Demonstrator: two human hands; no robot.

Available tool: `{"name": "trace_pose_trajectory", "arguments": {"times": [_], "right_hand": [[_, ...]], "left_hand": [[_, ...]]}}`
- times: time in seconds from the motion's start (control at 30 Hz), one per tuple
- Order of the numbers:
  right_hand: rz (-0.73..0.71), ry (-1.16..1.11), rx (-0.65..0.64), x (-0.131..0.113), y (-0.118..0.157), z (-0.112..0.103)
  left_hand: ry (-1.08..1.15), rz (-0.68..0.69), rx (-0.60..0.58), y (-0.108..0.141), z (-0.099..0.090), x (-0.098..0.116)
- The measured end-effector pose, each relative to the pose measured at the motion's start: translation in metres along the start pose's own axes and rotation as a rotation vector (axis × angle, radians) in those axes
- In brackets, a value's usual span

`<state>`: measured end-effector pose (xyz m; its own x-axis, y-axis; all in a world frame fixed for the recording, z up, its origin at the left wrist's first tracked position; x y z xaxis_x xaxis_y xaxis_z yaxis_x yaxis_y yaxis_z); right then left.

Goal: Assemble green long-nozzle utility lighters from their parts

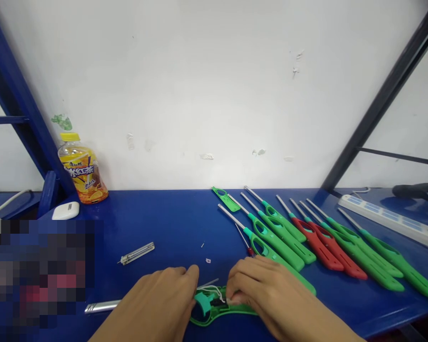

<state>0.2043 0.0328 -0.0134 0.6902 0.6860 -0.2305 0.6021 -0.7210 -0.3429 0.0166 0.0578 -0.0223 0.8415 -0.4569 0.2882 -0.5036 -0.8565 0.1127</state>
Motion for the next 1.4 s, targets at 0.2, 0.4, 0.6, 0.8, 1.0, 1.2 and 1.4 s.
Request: {"name": "trace_pose_trajectory", "arguments": {"times": [0.2,0.4,0.6,0.8,1.0,1.2,1.4], "right_hand": [[-0.025,0.018,0.024,-0.003,-0.002,-0.003],[0.02,-0.001,-0.006,0.0,-0.002,-0.004],[0.016,0.003,-0.003,-0.003,-0.002,-0.006],[-0.049,-0.01,0.047,-0.003,-0.001,-0.006],[-0.066,0.023,0.056,-0.004,-0.001,-0.01],[-0.084,0.027,0.066,-0.006,0.001,-0.011],[-0.064,0.048,0.026,-0.005,0.002,-0.01]], "left_hand": [[-0.012,0.017,-0.03,-0.009,-0.001,0.005],[-0.012,0.037,0.008,-0.009,-0.002,0.006],[0.029,0.052,0.017,-0.007,-0.007,0.007],[0.042,0.048,-0.005,-0.007,-0.005,0.005],[0.05,0.061,0.016,-0.009,-0.006,0.007],[0.045,0.082,-0.032,-0.01,-0.006,0.009],[0.074,0.102,0.011,-0.013,-0.01,0.009]]}}
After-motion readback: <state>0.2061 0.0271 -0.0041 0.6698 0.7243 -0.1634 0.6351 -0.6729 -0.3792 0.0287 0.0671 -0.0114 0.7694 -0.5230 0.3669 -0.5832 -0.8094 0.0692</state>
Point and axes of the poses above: each hand's wrist, its own y-axis away from the middle knuckle, its own z-axis out of the palm, x = y × z, the point moved 6 cm from there along -y, towards the middle knuckle, and after that the axes turned 5 degrees about y, right-handed, at the moved point
